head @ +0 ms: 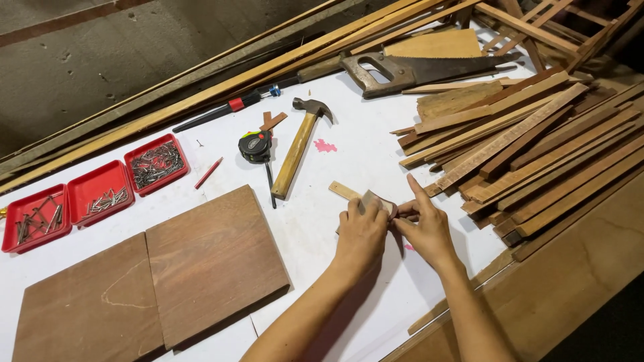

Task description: The person hammers nails into a small wooden frame laid on a workbench, then sets the frame aside, picks up thin wood strips from a pile, and sands the strips by hand using a sanding block, working on one strip at a time.

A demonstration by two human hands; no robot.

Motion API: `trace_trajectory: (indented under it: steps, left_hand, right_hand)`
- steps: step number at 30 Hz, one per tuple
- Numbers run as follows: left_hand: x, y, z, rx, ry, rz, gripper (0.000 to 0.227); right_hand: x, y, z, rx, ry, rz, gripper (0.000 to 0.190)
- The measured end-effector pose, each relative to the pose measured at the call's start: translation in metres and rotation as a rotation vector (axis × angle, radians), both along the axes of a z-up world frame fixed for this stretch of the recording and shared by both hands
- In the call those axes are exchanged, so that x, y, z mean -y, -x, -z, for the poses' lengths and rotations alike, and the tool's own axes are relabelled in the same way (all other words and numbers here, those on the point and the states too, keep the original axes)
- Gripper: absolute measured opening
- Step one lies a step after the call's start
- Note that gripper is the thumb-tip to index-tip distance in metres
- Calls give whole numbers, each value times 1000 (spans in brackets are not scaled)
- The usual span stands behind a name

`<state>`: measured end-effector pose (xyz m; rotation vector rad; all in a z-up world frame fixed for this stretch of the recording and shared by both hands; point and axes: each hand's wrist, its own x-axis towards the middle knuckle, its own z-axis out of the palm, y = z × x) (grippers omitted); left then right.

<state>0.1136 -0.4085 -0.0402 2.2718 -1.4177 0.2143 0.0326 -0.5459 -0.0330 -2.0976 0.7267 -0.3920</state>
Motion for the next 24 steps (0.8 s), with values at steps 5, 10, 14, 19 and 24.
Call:
trace_trajectory:
  steps: [5, 10, 14, 19, 24]
  left_hand:
    - [-4, -36, 11, 50, -64, -102, 34]
    - [-12, -63, 14, 81, -29, -211, 30]
    - [-7, -42, -12, -149, 41, -139, 20]
    - [5, -2, 2, -95, 124, 3, 27]
    - [-4, -25, 11, 31, 21, -133, 37]
  right_hand:
    - [-4, -1, -9, -41, -48, 22, 95]
    - [-3, 1, -5, -46, 13, 4, 90]
    - [-2, -1, -4, -42, -10, 9, 87]
    - [5, -1, 11, -14, -46, 5, 84]
    - [-9, 0, -18, -116, -97, 47, 81]
